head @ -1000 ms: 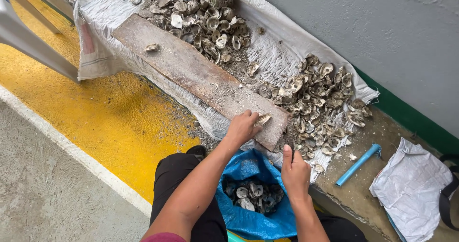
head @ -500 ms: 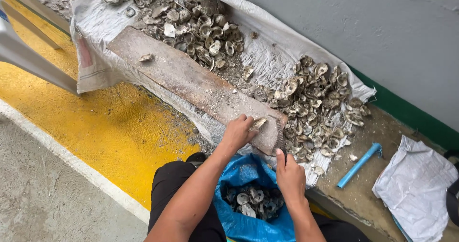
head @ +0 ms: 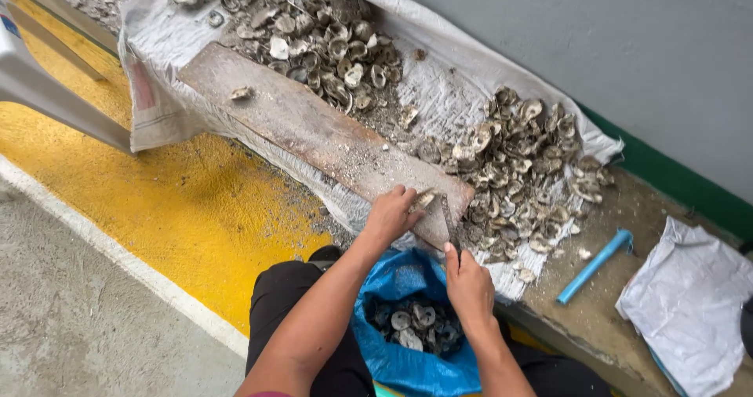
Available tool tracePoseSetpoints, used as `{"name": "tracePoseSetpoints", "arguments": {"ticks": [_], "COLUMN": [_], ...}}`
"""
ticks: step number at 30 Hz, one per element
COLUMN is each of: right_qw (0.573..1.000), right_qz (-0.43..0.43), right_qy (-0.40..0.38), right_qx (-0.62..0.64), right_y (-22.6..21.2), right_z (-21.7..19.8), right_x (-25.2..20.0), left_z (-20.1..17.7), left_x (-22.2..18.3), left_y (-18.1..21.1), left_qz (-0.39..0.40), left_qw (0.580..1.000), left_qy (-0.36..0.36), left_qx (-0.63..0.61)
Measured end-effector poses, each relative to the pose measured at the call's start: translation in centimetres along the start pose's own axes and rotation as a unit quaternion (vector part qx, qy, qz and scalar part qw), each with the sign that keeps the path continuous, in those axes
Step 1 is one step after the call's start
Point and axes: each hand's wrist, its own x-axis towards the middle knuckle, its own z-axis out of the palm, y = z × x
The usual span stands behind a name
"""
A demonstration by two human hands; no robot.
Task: Opening oyster shells with a shucking knife and placing them into a blue bag.
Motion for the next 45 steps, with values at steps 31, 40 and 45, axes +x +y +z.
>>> {"name": "tracePoseSetpoints", "arguments": {"ticks": [31, 40, 45], "right_qw": [0.990, 0.965, 0.955], "right_qz": [0.072, 0.046, 0.003], "right_qy": [-0.063, -0.067, -0.051], "right_qx": [0.105, 0.250, 0.291], "right_y": [6.1, 6.4, 10.5], "right_z": [0.3, -0.8, 0.7], "right_x": [-0.4, -0.3, 0.2], "left_z": [-1.4, 1.5, 0.2], "left_x": [1.5, 1.4, 1.6], "left_y": [4.1, 3.2, 4.7], "left_qz": [-0.118, -0.009, -0.100], "left_qw": [0.985, 0.996, 0.987], "left_qy": [-0.087, 0.091, 0.120], "left_qx": [-0.091, 0.016, -0.047]}}
